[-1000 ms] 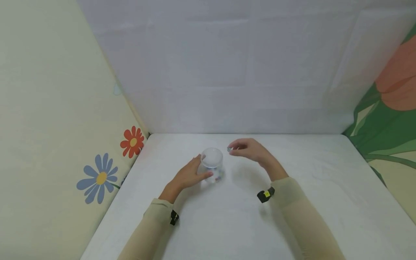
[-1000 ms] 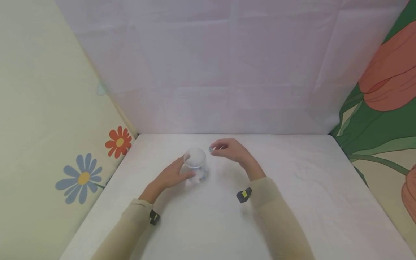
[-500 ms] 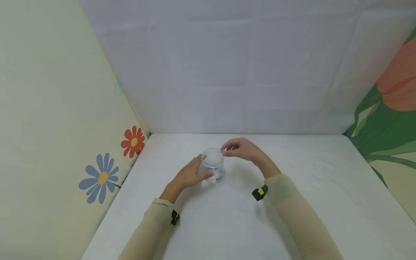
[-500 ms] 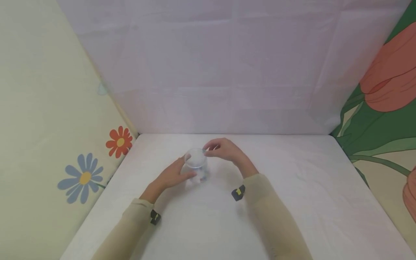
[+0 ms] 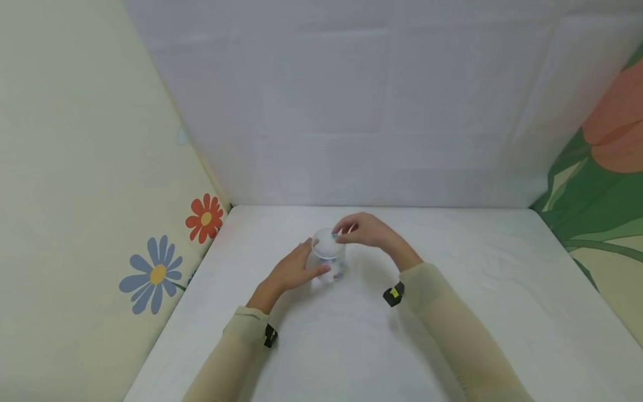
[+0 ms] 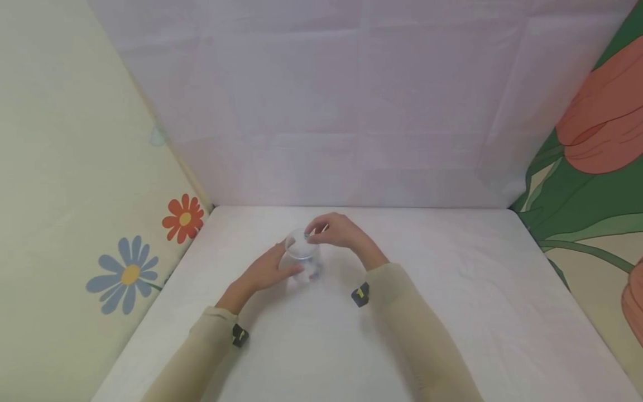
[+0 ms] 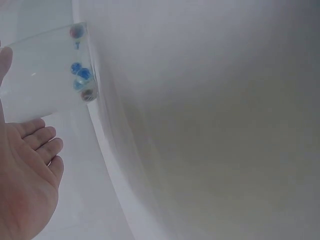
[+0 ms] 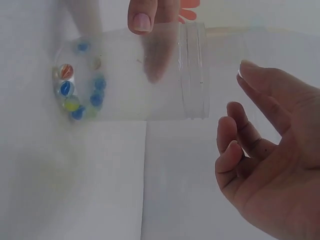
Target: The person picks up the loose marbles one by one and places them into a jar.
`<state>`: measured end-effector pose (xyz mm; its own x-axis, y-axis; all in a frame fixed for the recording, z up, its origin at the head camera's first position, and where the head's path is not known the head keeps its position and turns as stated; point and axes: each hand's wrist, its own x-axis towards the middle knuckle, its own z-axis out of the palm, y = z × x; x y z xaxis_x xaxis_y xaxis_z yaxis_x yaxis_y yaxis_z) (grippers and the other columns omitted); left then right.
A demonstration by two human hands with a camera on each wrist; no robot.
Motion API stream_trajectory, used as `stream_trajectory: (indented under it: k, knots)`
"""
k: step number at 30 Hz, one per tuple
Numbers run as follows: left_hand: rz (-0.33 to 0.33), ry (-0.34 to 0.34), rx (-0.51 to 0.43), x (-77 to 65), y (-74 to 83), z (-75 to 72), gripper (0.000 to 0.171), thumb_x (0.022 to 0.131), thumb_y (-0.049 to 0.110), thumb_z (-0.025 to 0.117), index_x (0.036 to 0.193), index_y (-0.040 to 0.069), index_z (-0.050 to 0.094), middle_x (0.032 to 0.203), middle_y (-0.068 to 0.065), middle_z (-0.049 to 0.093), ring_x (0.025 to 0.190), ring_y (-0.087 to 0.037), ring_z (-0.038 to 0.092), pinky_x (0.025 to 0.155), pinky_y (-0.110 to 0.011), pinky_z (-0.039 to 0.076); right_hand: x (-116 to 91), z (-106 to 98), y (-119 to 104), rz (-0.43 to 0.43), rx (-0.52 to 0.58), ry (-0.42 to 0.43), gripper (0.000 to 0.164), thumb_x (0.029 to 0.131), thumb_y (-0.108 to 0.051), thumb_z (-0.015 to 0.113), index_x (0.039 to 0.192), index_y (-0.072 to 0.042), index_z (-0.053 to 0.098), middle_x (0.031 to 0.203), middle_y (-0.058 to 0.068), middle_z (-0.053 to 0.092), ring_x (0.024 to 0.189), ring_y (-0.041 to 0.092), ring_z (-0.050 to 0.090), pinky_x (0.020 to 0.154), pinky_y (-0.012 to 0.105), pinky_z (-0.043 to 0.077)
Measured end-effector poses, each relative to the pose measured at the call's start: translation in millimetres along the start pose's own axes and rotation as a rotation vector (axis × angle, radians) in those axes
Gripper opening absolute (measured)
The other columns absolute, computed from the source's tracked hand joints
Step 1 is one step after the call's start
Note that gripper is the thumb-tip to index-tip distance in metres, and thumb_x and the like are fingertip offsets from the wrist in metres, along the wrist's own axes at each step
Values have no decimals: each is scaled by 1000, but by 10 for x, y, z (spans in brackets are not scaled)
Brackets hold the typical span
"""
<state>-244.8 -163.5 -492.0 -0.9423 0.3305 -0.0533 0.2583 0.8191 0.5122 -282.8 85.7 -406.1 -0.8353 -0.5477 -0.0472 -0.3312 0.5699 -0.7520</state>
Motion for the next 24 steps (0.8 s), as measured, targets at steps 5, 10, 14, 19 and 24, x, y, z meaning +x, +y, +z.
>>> stream_trajectory:
  k: [5, 10, 14, 19, 24]
  knots:
    - [3, -4, -5, -12, 6, -4, 95, 94, 61, 61, 162, 8, 21, 167, -16, 20, 153, -35, 23, 120, -59, 26, 47, 14, -47, -10, -28, -12, 23, 94, -30, 73, 115, -20, 74, 108, 3, 67, 97, 19, 62, 79, 34, 54]
    - [17, 4, -6, -4, -16, -9, 96, 93, 62, 61, 162, 8, 21, 167, -17, 21, 153, -35, 24, 119, -60, 27, 73, 26, -76, -11, -19, -9, 22, 96, -28, 72, 115, -18, 75, 105, 2, 68, 95, 18, 63, 78, 33, 54]
    - [18, 1, 7, 4, -38, -10, 97, 93, 65, 60, 162, 9, 21, 167, -16, 22, 153, -34, 24, 120, -58, 27, 78, 33, -83, -5, -3, 1, 22, 97, -28, 71, 115, -16, 75, 103, 2, 69, 93, 18, 63, 76, 32, 53]
    - [25, -11, 8, 3, -62, -21, 99, 92, 67, 59, 163, 10, 20, 167, -15, 21, 153, -34, 22, 121, -57, 25, 63, 34, -77, 7, -23, 23, 22, 98, -30, 69, 115, -17, 75, 105, 0, 71, 95, 18, 63, 78, 33, 54]
    - [49, -13, -24, -10, -100, -57, 93, 95, 59, 61, 162, 10, 21, 167, -14, 22, 154, -35, 20, 121, -59, 23, 26, 24, -62, 6, -54, 64, 23, 100, -29, 66, 117, -15, 73, 111, 1, 73, 102, 20, 65, 86, 37, 56]
